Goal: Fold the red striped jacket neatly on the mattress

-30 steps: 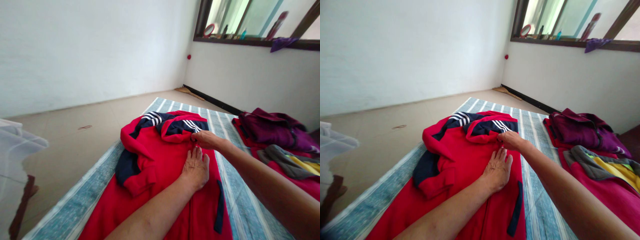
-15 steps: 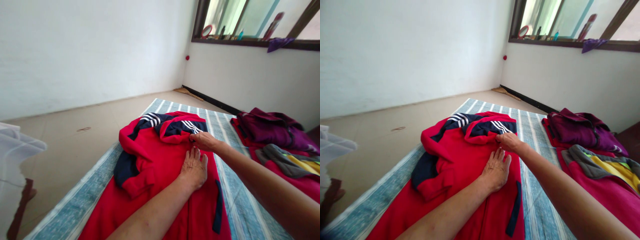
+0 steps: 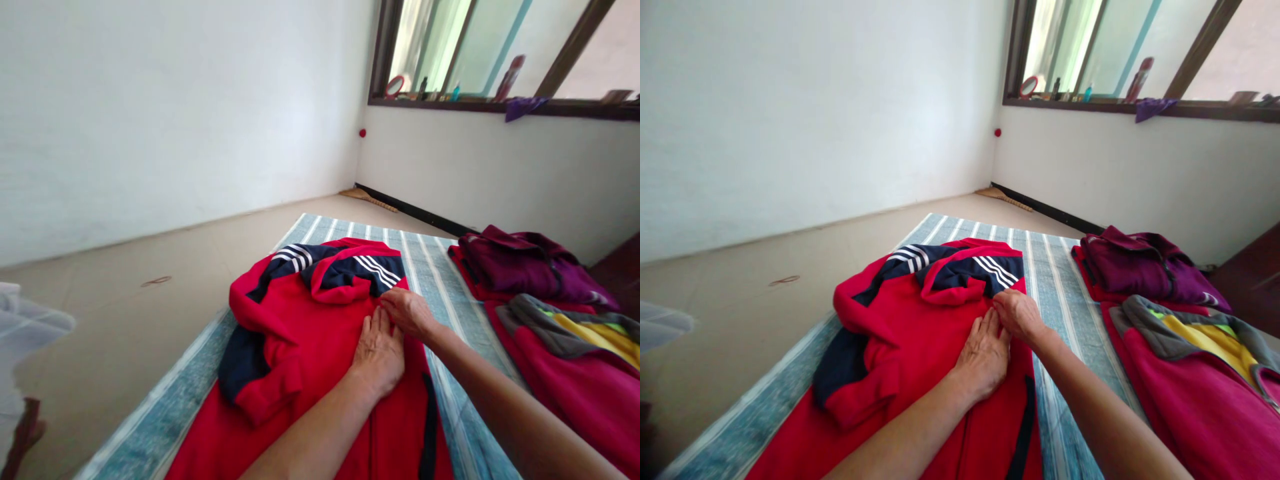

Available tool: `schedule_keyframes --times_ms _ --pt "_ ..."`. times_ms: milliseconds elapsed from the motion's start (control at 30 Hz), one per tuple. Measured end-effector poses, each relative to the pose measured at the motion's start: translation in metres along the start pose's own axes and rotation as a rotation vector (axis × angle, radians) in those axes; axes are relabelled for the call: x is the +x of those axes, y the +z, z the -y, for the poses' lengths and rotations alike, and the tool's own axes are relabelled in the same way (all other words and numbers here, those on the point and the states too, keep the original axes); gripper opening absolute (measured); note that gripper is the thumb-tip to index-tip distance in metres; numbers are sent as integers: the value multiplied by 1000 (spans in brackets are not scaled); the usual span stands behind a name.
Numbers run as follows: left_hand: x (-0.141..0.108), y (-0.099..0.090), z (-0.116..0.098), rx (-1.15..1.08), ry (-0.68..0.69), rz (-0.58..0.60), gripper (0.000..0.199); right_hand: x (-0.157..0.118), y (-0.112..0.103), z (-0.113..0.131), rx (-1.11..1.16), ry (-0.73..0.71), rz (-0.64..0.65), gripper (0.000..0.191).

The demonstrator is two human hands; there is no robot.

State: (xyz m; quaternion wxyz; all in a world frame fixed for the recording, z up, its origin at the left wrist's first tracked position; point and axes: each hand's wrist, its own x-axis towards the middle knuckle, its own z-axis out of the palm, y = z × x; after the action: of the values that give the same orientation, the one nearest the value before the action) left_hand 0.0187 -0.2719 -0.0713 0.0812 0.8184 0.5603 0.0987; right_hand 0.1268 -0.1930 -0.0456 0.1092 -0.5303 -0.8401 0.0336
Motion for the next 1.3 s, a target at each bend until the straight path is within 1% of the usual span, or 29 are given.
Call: schedule_keyframes --times_ms 233,400,500,667,767,867,1000,1167,1300 --pt "0 -4 2 11 -5 11 47 -8 7 0 123 26 -104 25" --pt "0 -6 2 15 -15 53 48 -22 15 -3 220 87 -235 27" --pt "0 -7 4 27 8 63 49 -25 22 -10 265 130 -245 27" --pt "-1 -7 6 39 36 42 47 -32 23 -16 294 109 -256 29" --pt "-1 -6 6 55 32 37 47 -42 21 -11 323 124 -328 33" --pt "0 -5 7 75 15 33 47 -56 20 -1 370 123 -383 36" --pt "0 -4 8 108 11 44 49 -69 25 13 349 151 -331 37" --pt "0 -4 9 145 13 46 49 -73 35 17 255 180 -253 37" --pt "3 -6 8 176 12 41 48 -72 30 20 209 209 -204 36"
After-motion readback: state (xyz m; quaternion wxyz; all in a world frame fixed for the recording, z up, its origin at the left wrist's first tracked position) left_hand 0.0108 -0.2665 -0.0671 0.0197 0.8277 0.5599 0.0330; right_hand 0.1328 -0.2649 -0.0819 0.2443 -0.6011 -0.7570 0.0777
